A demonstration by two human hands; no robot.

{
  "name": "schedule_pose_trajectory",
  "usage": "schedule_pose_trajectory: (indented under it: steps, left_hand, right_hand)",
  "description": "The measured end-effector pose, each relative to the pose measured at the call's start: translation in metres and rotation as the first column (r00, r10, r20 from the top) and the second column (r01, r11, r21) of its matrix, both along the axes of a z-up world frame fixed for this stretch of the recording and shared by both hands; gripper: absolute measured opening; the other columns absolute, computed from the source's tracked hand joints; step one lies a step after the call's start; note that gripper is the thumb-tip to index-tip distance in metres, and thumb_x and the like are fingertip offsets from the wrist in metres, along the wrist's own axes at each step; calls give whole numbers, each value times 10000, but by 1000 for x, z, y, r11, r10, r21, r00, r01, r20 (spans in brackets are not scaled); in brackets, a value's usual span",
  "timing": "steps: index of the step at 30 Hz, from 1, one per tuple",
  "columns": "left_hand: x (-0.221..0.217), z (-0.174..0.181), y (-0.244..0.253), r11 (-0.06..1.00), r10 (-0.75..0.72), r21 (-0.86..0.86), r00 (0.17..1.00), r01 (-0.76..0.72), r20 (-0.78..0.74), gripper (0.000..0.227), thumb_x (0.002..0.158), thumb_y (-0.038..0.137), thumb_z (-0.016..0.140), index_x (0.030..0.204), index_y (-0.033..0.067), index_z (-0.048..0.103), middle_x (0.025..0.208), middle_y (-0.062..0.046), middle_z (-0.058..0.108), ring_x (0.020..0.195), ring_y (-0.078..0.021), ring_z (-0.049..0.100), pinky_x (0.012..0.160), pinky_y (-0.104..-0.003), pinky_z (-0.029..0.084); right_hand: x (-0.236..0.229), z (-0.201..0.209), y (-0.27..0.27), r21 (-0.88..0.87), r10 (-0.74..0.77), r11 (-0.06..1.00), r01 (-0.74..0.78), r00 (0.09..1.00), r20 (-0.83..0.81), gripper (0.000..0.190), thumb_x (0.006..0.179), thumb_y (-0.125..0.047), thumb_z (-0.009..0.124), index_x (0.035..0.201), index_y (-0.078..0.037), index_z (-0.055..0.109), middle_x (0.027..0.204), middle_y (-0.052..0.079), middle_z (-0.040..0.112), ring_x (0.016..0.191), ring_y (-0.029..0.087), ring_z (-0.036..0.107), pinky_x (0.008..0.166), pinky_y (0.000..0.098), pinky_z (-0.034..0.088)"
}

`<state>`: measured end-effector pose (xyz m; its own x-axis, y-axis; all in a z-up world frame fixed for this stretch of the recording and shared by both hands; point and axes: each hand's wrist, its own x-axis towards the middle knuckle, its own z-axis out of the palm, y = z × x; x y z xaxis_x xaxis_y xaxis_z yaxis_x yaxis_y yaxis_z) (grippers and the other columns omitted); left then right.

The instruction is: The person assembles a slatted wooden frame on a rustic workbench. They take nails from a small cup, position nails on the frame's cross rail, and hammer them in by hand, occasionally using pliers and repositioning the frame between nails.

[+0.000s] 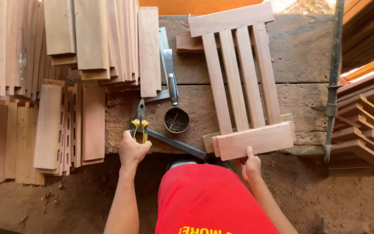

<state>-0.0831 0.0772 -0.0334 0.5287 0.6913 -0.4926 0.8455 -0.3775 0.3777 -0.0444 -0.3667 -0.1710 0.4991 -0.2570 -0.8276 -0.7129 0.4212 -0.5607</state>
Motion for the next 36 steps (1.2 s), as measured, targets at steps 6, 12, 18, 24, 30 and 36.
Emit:
schedule_pose_trajectory:
  steps: [6,12,18,24,30,36]
  left_hand:
    - [-5,-29,35,990,-137,18,987,139,-83,767,630,369,706,1325,127,490,1078,-211,735,1104,-420,698,960,-536,541]
    - [21,-38,69,977,-211,-24,977,210,-29,722,617,339,722,1274,125,512,1028,-186,738,1068,-409,708,918,-533,549]
    - [37,-73,94,926,-376,7,919,378,120,736,525,361,785,1194,116,603,1031,-162,698,995,-393,717,844,-514,582]
    - [41,-68,127,768,-640,229,692,599,335,760,516,317,810,1233,118,655,1026,-127,683,883,-362,704,738,-463,583]
    - [51,-98,144,502,-864,319,449,804,228,812,511,372,694,1296,176,626,995,-55,703,864,-272,686,697,-406,563]
    - [73,-150,154,399,-916,287,392,871,85,918,481,490,679,1372,280,608,1119,11,687,1052,-233,665,834,-441,523]
  right_hand:
    - [-20,-31,-19,-139,-15,990,25,997,77,672,1067,-413,654,1399,44,291,1270,289,436,1181,490,517,1037,745,381]
    - [-19,-8,-22,-140,88,987,-82,996,34,727,1068,-510,602,1442,2,247,1252,237,477,1182,465,549,1071,782,300]
    - [-17,24,-12,-274,163,944,-184,982,-99,793,1071,-584,529,1520,-11,216,1371,292,447,1244,509,531,1090,799,223]
    - [-32,54,27,-862,419,490,-127,902,105,347,1013,-216,703,1272,1,625,1100,179,655,804,258,675,746,361,554]
    - [-14,107,152,-817,996,89,-570,77,55,415,867,-205,754,1255,-84,673,1026,101,724,903,282,693,774,363,580]
    - [-2,40,187,-788,881,-439,-431,-378,-283,722,827,-325,780,1453,-159,463,1244,104,582,1198,390,621,926,496,585]
